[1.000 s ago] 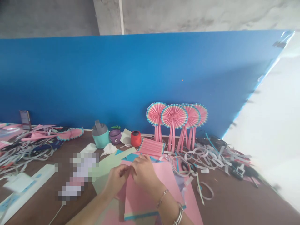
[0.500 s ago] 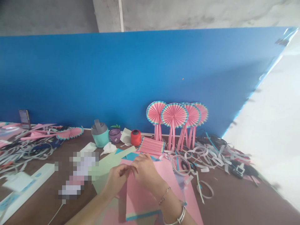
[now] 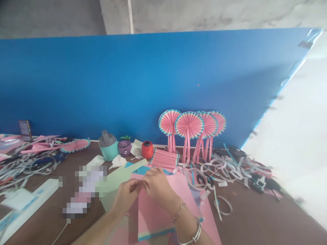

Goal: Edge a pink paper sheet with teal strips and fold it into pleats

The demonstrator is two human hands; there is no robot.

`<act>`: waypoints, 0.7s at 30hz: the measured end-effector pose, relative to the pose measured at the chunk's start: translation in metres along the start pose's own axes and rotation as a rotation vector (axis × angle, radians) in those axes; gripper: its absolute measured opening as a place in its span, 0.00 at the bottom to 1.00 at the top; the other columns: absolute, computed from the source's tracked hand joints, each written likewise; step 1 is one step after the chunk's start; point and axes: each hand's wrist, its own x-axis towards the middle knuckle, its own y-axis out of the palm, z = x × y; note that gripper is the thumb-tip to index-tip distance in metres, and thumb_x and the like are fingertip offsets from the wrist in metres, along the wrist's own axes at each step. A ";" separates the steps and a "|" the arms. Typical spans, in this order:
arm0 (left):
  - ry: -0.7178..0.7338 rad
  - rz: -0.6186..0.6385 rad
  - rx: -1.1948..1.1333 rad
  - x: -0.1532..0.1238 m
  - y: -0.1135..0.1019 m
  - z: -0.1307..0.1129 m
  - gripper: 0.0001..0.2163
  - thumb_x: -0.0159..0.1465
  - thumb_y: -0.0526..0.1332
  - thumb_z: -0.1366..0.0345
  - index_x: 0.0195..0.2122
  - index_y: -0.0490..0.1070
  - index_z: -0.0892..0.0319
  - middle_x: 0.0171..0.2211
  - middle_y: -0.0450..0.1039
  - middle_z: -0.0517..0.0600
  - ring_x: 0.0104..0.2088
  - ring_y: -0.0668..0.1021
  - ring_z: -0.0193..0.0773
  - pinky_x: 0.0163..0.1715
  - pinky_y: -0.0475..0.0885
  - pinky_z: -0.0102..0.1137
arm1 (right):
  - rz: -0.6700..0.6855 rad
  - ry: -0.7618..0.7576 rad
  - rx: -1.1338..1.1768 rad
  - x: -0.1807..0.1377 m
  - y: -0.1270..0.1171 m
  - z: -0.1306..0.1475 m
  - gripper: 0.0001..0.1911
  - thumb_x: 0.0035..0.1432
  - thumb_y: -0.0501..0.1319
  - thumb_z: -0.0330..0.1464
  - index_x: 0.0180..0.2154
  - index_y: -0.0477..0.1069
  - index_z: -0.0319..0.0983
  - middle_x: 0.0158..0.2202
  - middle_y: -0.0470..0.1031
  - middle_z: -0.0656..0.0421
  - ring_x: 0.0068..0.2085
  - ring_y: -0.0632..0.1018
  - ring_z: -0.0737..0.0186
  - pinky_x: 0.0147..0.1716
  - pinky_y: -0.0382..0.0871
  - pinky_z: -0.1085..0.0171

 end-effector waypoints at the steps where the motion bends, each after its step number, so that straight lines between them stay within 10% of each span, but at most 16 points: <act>1: 0.003 -0.002 -0.001 0.000 0.000 -0.001 0.13 0.59 0.58 0.57 0.25 0.77 0.59 0.22 0.75 0.47 0.24 0.73 0.36 0.26 0.67 0.27 | 0.002 0.004 -0.009 0.000 0.000 0.000 0.12 0.60 0.57 0.23 0.29 0.76 0.39 0.30 0.76 0.59 0.35 0.72 0.62 0.39 0.57 0.62; 21: 0.008 0.012 -0.015 0.000 0.000 -0.002 0.13 0.60 0.56 0.58 0.26 0.75 0.59 0.24 0.76 0.49 0.25 0.75 0.37 0.26 0.66 0.28 | -0.052 0.013 -0.039 0.000 0.006 0.002 0.11 0.58 0.57 0.24 0.27 0.74 0.38 0.29 0.76 0.57 0.34 0.72 0.61 0.38 0.57 0.62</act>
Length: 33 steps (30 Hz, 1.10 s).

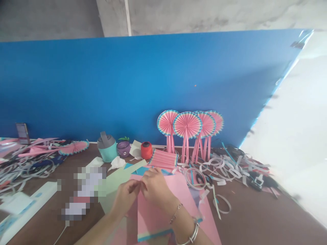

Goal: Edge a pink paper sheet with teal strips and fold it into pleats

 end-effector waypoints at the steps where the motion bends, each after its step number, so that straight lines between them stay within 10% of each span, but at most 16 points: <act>1: -0.001 0.003 -0.006 0.000 0.000 -0.001 0.13 0.60 0.55 0.58 0.26 0.75 0.59 0.23 0.76 0.49 0.25 0.74 0.37 0.26 0.66 0.28 | -0.007 0.011 0.010 0.000 0.001 0.000 0.10 0.58 0.58 0.24 0.27 0.74 0.38 0.29 0.76 0.57 0.34 0.72 0.61 0.38 0.57 0.62; 33: -0.008 -0.016 -0.111 0.000 0.000 0.001 0.14 0.59 0.59 0.54 0.26 0.75 0.60 0.21 0.73 0.48 0.23 0.72 0.35 0.24 0.66 0.26 | -0.082 0.160 0.242 0.001 0.006 -0.001 0.09 0.51 0.59 0.21 0.25 0.72 0.38 0.30 0.78 0.59 0.38 0.75 0.60 0.42 0.60 0.61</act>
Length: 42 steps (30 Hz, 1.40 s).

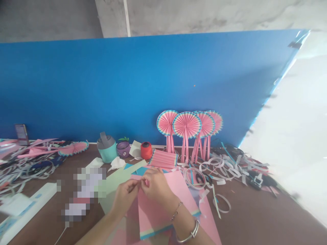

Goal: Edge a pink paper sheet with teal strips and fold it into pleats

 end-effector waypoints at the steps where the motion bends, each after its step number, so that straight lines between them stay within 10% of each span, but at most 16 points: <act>1: -0.005 0.004 -0.002 0.000 0.000 -0.001 0.14 0.58 0.59 0.54 0.25 0.75 0.60 0.21 0.72 0.48 0.23 0.71 0.35 0.24 0.65 0.26 | -0.002 0.001 -0.002 0.000 0.000 0.000 0.09 0.52 0.60 0.21 0.25 0.72 0.38 0.30 0.78 0.59 0.38 0.75 0.59 0.42 0.60 0.62; 12: -0.211 0.049 -0.134 0.010 -0.007 -0.002 0.13 0.52 0.61 0.54 0.21 0.68 0.59 0.17 0.58 0.41 0.20 0.62 0.29 0.21 0.56 0.25 | -0.461 0.355 -0.050 0.009 -0.053 -0.044 0.12 0.59 0.54 0.35 0.31 0.74 0.37 0.33 0.79 0.53 0.35 0.77 0.57 0.35 0.63 0.64; 18: -0.467 0.233 -0.069 0.009 -0.012 -0.005 0.11 0.50 0.63 0.63 0.34 0.67 0.56 0.15 0.57 0.35 0.13 0.58 0.26 0.16 0.49 0.23 | -0.202 0.632 -0.436 0.002 -0.081 -0.068 0.13 0.60 0.54 0.32 0.28 0.75 0.38 0.29 0.79 0.53 0.34 0.76 0.57 0.31 0.57 0.64; 23: -0.346 0.249 0.342 0.003 -0.017 -0.018 0.11 0.55 0.57 0.68 0.40 0.65 0.53 0.16 0.63 0.36 0.15 0.65 0.31 0.17 0.53 0.24 | -0.100 0.675 -0.472 0.003 -0.077 -0.066 0.12 0.58 0.55 0.29 0.30 0.77 0.39 0.35 0.81 0.52 0.41 0.78 0.55 0.37 0.59 0.64; 33: -0.175 0.221 0.711 0.007 -0.022 -0.011 0.10 0.66 0.54 0.58 0.42 0.70 0.55 0.26 0.72 0.45 0.32 0.78 0.40 0.29 0.61 0.29 | 0.174 0.336 -0.256 0.004 -0.039 -0.047 0.13 0.58 0.55 0.25 0.36 0.79 0.40 0.39 0.82 0.55 0.43 0.78 0.56 0.43 0.61 0.62; 42: -0.091 0.206 0.711 0.007 -0.014 -0.013 0.06 0.64 0.57 0.64 0.36 0.73 0.54 0.42 0.76 0.49 0.43 0.78 0.41 0.41 0.67 0.31 | 0.249 -0.002 -0.296 -0.006 0.015 -0.041 0.21 0.62 0.54 0.25 0.52 0.74 0.48 0.64 0.63 0.56 0.62 0.62 0.51 0.53 0.59 0.54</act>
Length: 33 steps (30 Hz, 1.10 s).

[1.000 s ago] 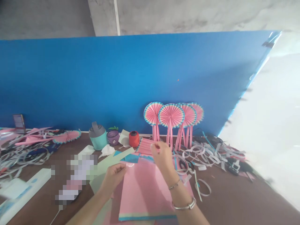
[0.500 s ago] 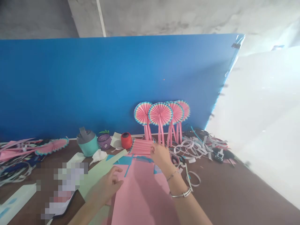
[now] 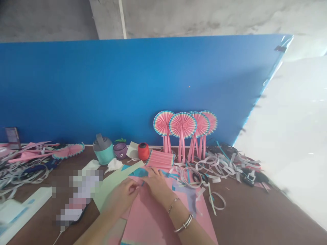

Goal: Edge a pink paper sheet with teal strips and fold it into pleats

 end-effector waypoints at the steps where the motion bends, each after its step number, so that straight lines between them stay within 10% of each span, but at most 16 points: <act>1: -0.012 0.003 0.012 -0.001 -0.002 -0.002 0.06 0.64 0.57 0.63 0.36 0.72 0.55 0.41 0.76 0.49 0.42 0.78 0.41 0.41 0.67 0.31 | -0.008 0.007 -0.018 0.001 0.005 -0.001 0.19 0.62 0.55 0.25 0.50 0.74 0.47 0.64 0.63 0.55 0.62 0.62 0.50 0.54 0.59 0.54; 11: -0.033 0.040 -0.002 -0.004 -0.004 -0.002 0.14 0.59 0.58 0.70 0.46 0.69 0.52 0.46 0.74 0.47 0.48 0.76 0.40 0.44 0.67 0.31 | -0.056 0.046 -0.035 0.004 0.001 -0.005 0.09 0.62 0.55 0.25 0.37 0.74 0.38 0.52 0.74 0.52 0.55 0.69 0.53 0.51 0.59 0.57; 22: 0.638 0.289 -0.049 -0.021 0.001 -0.007 0.13 0.62 0.60 0.67 0.46 0.78 0.49 0.52 0.75 0.49 0.54 0.72 0.47 0.60 0.61 0.43 | -0.360 0.405 0.467 0.003 -0.046 -0.027 0.03 0.45 0.54 0.29 0.22 0.61 0.41 0.25 0.72 0.61 0.31 0.72 0.61 0.35 0.62 0.64; 28: 0.551 0.304 -0.052 -0.024 0.009 -0.009 0.16 0.61 0.60 0.66 0.49 0.77 0.53 0.55 0.73 0.54 0.56 0.71 0.50 0.59 0.61 0.45 | -0.225 0.347 0.973 -0.006 -0.063 -0.025 0.04 0.45 0.55 0.33 0.23 0.59 0.41 0.21 0.64 0.65 0.27 0.71 0.65 0.28 0.58 0.67; 33: 0.236 0.067 -0.448 -0.009 0.012 -0.003 0.16 0.62 0.57 0.58 0.49 0.75 0.54 0.48 0.76 0.53 0.46 0.76 0.43 0.49 0.69 0.36 | -0.062 0.260 1.236 -0.009 -0.066 -0.013 0.06 0.48 0.58 0.33 0.24 0.62 0.40 0.20 0.67 0.66 0.24 0.73 0.66 0.33 0.64 0.64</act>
